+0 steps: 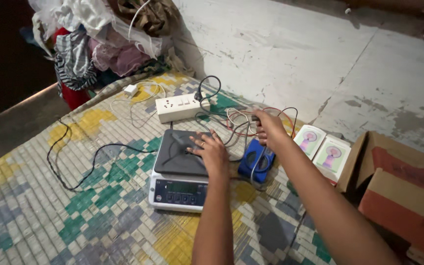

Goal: The person places a digital scale on a bed, plugs it into a power strip, and observes the display. They then unplug the scale, coil the power cord, and pack the scale and cord into a cardboard box. Finally, they place two small product boxes into the same box.

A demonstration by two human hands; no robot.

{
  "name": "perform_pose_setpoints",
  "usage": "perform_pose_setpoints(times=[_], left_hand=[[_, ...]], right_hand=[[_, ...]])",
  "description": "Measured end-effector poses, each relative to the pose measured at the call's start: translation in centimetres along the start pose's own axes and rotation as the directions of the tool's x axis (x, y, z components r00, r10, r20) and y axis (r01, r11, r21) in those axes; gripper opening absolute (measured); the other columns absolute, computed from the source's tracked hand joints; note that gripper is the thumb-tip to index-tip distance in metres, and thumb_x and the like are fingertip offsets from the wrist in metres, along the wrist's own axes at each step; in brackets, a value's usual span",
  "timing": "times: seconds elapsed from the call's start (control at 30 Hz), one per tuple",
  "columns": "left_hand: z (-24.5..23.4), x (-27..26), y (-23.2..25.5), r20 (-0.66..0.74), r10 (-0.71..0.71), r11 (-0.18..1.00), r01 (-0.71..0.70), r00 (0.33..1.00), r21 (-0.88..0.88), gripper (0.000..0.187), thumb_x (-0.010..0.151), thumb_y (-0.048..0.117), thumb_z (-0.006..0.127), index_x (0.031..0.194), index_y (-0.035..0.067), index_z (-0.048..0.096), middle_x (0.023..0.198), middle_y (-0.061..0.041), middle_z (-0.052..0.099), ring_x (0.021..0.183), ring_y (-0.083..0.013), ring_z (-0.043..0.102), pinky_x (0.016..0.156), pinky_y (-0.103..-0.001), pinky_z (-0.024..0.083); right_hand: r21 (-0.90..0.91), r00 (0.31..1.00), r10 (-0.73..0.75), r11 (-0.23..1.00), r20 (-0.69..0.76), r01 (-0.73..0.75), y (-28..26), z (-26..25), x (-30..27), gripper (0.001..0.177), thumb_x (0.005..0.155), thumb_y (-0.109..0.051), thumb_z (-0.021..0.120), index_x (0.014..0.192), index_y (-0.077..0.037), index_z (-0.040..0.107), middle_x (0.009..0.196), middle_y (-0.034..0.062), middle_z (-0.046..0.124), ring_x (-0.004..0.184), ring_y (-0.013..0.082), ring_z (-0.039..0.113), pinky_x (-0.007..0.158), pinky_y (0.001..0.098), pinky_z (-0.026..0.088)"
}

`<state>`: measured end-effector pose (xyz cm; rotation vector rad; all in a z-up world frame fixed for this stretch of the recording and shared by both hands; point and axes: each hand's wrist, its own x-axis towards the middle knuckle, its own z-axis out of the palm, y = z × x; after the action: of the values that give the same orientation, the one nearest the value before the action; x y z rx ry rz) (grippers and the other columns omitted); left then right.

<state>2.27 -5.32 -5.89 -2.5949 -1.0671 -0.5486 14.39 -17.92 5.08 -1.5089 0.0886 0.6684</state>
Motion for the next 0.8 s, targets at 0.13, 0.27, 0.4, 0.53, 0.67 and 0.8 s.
perform_pose_setpoints(times=[0.13,0.27,0.4,0.53,0.67,0.8], left_hand=[[-1.8,0.1,-0.4,0.078,0.045,0.996,-0.039,0.996,-0.079,0.065,0.097,0.044,0.051,0.152,0.010,0.047,0.150,-0.034,0.042,0.136,-0.0608,0.038,0.101,-0.077,0.036],[-4.5,1.2,-1.7,0.232,0.126,0.983,-0.089,0.965,-0.162,0.071,0.096,0.057,0.053,0.146,0.007,0.049,0.144,-0.034,0.047,0.132,-0.0591,0.043,0.103,-0.071,0.038],[-5.9,4.4,-4.0,0.372,0.193,0.956,-0.089,0.908,-0.280,0.061,0.101,0.055,0.055,0.141,0.008,0.060,0.132,-0.022,0.065,0.125,-0.0425,0.061,0.108,-0.069,0.041],[-5.3,8.4,-7.8,0.360,0.247,0.953,-0.159,0.900,-0.256,0.032,0.100,0.033,0.063,0.125,0.016,0.074,0.130,-0.010,0.072,0.124,-0.0314,0.067,0.105,-0.069,0.045],[-2.7,11.2,-11.4,0.401,0.251,0.955,-0.156,0.881,-0.254,0.053,0.080,0.044,0.077,0.126,0.020,0.067,0.129,-0.006,0.066,0.123,-0.0310,0.061,0.096,-0.074,0.041],[0.7,12.3,-14.0,0.399,0.256,0.935,-0.121,0.880,-0.333,0.029,0.089,0.029,0.070,0.118,0.023,0.074,0.125,-0.001,0.071,0.120,-0.0269,0.066,0.096,-0.073,0.045]], right_hand=[[0.094,0.999,-0.035,0.995,0.011,0.033,0.5,-0.8,0.9,0.045,0.094,-0.047,0.066,0.076,-0.012,0.045,0.055,-0.0035,0.031,0.042,0.0097,0.023,0.039,0.0283,0.019],[0.144,0.994,-0.109,0.984,0.017,0.105,1.1,-0.7,3.6,0.041,0.097,-0.038,0.067,0.075,-0.010,0.046,0.059,-0.0013,0.036,0.045,0.0118,0.034,0.040,0.0293,0.029],[0.075,0.946,-0.319,0.943,-0.058,0.323,0.4,0.3,6.8,0.024,0.096,-0.015,0.068,0.080,-0.004,0.055,0.065,0.0015,0.048,0.051,0.0127,0.044,0.042,0.0318,0.036],[-0.080,0.895,-0.418,0.908,-0.158,0.410,-1.3,2.6,7.2,0.012,0.094,-0.006,0.067,0.086,0.001,0.063,0.069,0.0067,0.059,0.053,0.0162,0.056,0.044,0.0322,0.046],[-0.078,0.884,-0.457,0.889,-0.098,0.451,-2.8,5.7,4.7,0.019,0.098,-0.018,0.067,0.094,0.001,0.062,0.069,0.0095,0.062,0.053,0.0190,0.062,0.044,0.0324,0.048],[-0.172,0.919,-0.362,0.926,-0.156,0.335,-3.3,8.1,3.9,0.022,0.099,-0.031,0.060,0.105,-0.010,0.062,0.069,0.0095,0.066,0.052,0.0202,0.063,0.045,0.0361,0.054]])
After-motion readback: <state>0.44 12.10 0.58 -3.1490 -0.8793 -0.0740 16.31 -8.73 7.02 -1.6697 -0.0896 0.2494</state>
